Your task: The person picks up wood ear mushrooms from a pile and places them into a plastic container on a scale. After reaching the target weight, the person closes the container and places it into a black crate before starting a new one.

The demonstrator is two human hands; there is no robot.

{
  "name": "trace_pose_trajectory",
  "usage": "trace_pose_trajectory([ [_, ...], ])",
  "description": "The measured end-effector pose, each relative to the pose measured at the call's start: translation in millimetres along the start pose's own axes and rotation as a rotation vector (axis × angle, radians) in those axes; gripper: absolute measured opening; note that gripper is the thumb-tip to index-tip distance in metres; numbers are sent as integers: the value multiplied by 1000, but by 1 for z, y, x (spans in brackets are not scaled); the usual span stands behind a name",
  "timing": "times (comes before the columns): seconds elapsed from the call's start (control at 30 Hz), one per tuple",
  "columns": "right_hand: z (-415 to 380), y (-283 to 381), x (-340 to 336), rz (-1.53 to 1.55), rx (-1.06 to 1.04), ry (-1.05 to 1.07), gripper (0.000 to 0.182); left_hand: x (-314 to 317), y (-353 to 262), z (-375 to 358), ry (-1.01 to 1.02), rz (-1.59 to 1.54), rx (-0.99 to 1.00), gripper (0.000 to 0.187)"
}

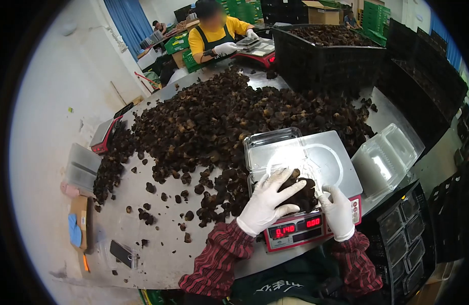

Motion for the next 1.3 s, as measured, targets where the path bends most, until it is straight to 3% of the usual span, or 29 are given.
trace_pose_trajectory([
  [0.03, -1, -9, -2, 41, -75, -18, 31, -5, 4, -2, -69, -101, -43, 47],
  [0.1, 0, -9, -11, 29, -30, -30, 30, -17, 14, -14, -192, -250, -185, 40],
  [0.2, 1, -13, -18, 57, -16, -58, 26, -21, 44, -49, -287, -139, -373, 36],
  [0.27, 0, -14, -20, 212, 106, -103, 25, -14, 68, -83, -264, 9, -480, 36],
  [0.37, -1, -12, -18, 231, 101, -108, 22, -3, 91, -137, -138, 260, -515, 37],
  [0.5, 0, -3, -17, 293, 144, -130, 19, 7, 82, -191, -193, -41, -835, 29],
  [0.57, 2, -4, -15, 301, 147, -123, 19, 7, 74, -190, -247, -65, -808, 27],
  [0.63, 4, 2, -14, 162, -58, -126, 18, 3, 61, -179, -332, -58, -763, 24],
  [0.67, 6, 8, -12, 160, -63, -124, 18, 1, 58, -171, -337, -60, -765, 24],
  [0.73, 9, 44, -3, 107, -297, -74, 20, -8, 49, -146, -399, -60, -662, 25],
  [0.77, 11, 56, 6, 147, -219, 8, 22, -16, 44, -127, -425, -42, -597, 26],
  [0.8, 12, 70, 16, 47, -373, 35, 29, -23, 39, -109, -444, -17, -508, 28],
  [0.93, 21, 96, 49, -179, -568, 183, 42, -33, 29, -33, -333, 80, -310, 30],
  [1.07, 29, 57, 56, -251, -542, 177, 21, -7, 35, 5, -76, 177, -218, 33],
  [1.1, 29, 55, 49, -187, -531, 146, 10, -1, 36, 8, -144, 194, -173, 26],
  [1.2, 30, 49, 33, -175, -465, 115, 8, 13, 47, 11, -125, 150, -195, 18],
  [1.27, 31, 50, 24, -100, -521, 46, 11, 4, 50, 8, -232, -3, -239, 12],
  [1.3, 31, 51, 17, -52, -438, 21, 10, -5, 50, 4, -287, -177, -348, 14],
])
Point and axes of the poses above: each hand's wrist, its own z-axis towards the middle knuckle, its own x-axis out of the palm, y = z × x, the point moved 4 cm from there along z, towards the middle knuckle, and after that the axes turned 15 degrees about z, right-handed, at the moved point
